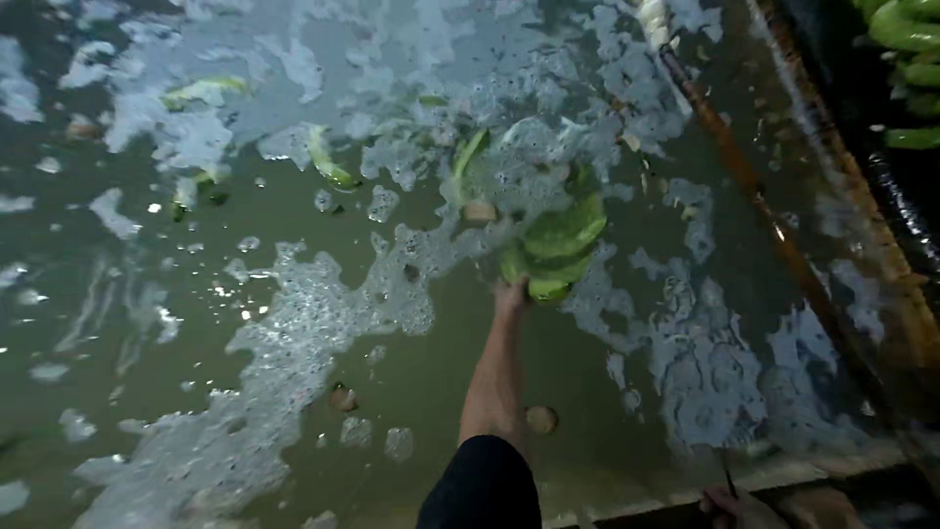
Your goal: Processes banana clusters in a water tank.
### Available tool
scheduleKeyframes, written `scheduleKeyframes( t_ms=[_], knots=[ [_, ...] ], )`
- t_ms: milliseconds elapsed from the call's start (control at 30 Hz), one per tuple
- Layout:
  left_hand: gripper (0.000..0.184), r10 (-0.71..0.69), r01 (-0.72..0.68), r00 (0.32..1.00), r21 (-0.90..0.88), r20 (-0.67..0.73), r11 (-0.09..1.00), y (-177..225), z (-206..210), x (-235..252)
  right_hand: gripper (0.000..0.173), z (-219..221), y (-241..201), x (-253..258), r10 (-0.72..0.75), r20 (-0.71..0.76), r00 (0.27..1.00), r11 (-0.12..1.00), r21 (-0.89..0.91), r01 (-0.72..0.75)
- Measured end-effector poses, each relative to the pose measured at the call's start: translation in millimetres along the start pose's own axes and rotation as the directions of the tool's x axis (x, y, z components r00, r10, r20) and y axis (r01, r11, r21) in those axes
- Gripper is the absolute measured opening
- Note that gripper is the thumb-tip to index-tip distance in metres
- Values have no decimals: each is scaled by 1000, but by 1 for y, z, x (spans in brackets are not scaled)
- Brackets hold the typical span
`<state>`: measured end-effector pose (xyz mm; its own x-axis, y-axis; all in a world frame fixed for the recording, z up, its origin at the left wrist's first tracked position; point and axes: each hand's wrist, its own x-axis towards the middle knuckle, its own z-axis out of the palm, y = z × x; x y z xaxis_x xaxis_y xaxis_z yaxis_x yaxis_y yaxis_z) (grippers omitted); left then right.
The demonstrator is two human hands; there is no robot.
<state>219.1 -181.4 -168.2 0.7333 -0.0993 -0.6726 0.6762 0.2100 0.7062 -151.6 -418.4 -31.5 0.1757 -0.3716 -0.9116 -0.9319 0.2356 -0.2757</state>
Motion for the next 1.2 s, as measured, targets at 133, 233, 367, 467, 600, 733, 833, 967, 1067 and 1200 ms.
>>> scheduleKeyframes(
  t_ms=[133, 233, 367, 467, 600, 733, 833, 967, 1067, 1200],
  knots=[
    [50, -37, 36, 999, -36, -31, 999, -31, 7, -48, 24, 10, -16, 17, -63, 20, 998, 998, 1, 63],
    [57, -102, 101, 995, -61, -7, 993, -49, 9, -85, 29, 38, -52, 28, -180, 85, 980, 984, 30, 178],
    [62, -210, 196, 973, 137, 93, 971, -76, 10, -127, 43, 82, -96, 30, -263, 145, 954, 963, 99, 250],
    [59, -360, 279, 917, 371, 170, 886, -87, -14, -152, 53, 100, -108, 35, -314, 125, 941, 944, 147, 295],
    [67, -293, 321, 931, 105, -217, 941, -90, -79, -145, 43, 102, -108, 63, -321, -26, 947, 929, 186, 320],
    [66, -146, 179, 916, 53, -373, 982, -49, -121, -119, 46, 84, -112, 84, -257, -120, 959, 927, 250, 280],
    [73, -102, 153, 953, 164, -284, 974, -17, -136, -89, 37, 78, -112, 102, -307, -157, 939, 917, 216, 336],
    [72, -222, 256, 965, 327, -138, 910, 4, -129, -47, 50, 74, -121, 111, -261, -203, 944, 959, 60, 278],
    [70, -259, 268, 963, 348, -73, 899, -3, -126, -34, 52, 69, -128, 117, -263, -222, 939, 961, -141, 236],
    [59, -287, 273, 956, 525, -58, 806, 38, -89, -53, 55, 63, -132, 133, -301, -198, 933, 910, -352, 219]
  ],
)
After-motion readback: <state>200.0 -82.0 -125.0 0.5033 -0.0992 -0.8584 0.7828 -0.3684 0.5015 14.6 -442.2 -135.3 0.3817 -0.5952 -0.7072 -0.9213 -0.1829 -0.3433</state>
